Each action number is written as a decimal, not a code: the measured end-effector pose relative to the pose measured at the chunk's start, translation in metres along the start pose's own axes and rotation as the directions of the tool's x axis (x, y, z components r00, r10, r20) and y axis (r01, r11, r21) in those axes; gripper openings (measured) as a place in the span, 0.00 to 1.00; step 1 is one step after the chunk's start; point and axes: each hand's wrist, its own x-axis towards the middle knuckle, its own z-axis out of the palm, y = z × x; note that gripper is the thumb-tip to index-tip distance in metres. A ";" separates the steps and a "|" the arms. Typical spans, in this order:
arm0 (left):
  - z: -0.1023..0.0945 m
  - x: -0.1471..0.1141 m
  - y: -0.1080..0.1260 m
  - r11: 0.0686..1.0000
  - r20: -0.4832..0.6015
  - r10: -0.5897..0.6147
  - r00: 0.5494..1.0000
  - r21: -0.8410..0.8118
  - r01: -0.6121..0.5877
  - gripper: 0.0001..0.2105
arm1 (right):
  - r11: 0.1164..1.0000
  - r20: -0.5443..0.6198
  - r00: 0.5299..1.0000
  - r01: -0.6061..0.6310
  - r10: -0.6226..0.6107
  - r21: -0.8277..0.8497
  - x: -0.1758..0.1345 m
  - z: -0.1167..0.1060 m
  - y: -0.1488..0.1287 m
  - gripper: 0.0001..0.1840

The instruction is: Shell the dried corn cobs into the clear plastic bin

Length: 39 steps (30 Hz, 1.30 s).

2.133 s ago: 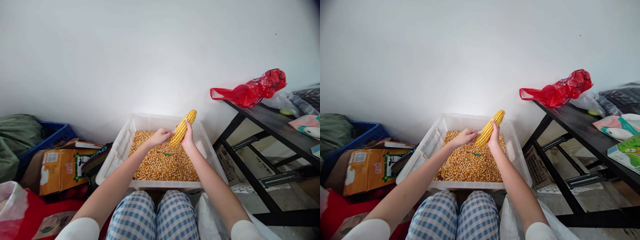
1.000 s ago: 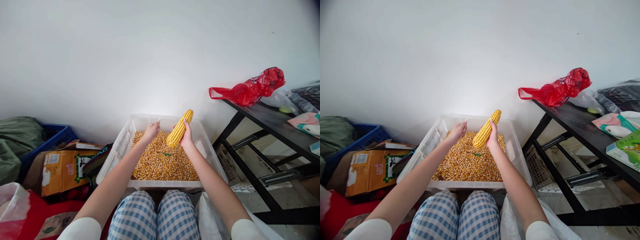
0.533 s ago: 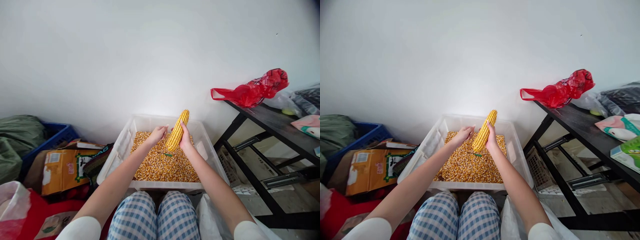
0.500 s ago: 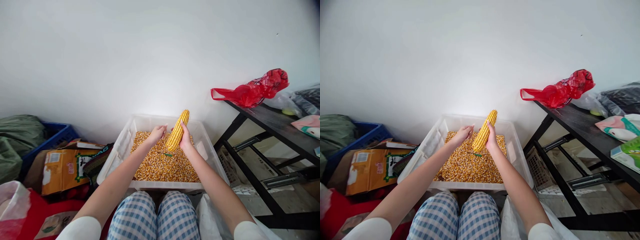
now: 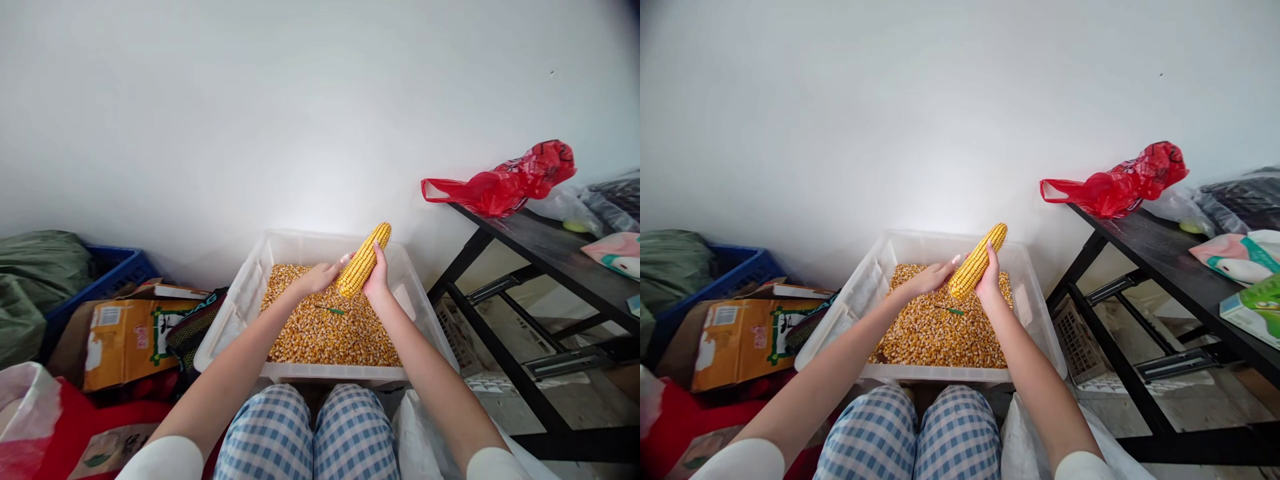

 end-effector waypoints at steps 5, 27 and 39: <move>0.010 0.002 0.001 0.991 -0.044 0.130 0.991 0.045 -0.128 0.25 | 1.000 0.011 1.000 0.010 -0.010 0.003 -0.001 0.001 0.000 0.19; 0.005 0.005 0.000 0.699 0.046 -0.068 0.997 -0.711 0.081 0.20 | 0.992 0.001 1.000 -0.014 0.014 0.129 0.006 -0.007 -0.008 0.21; 0.009 -0.002 0.013 0.991 -0.104 0.130 0.986 -0.020 -0.132 0.24 | 1.000 0.054 0.998 -0.008 0.008 -0.007 -0.002 0.002 -0.002 0.20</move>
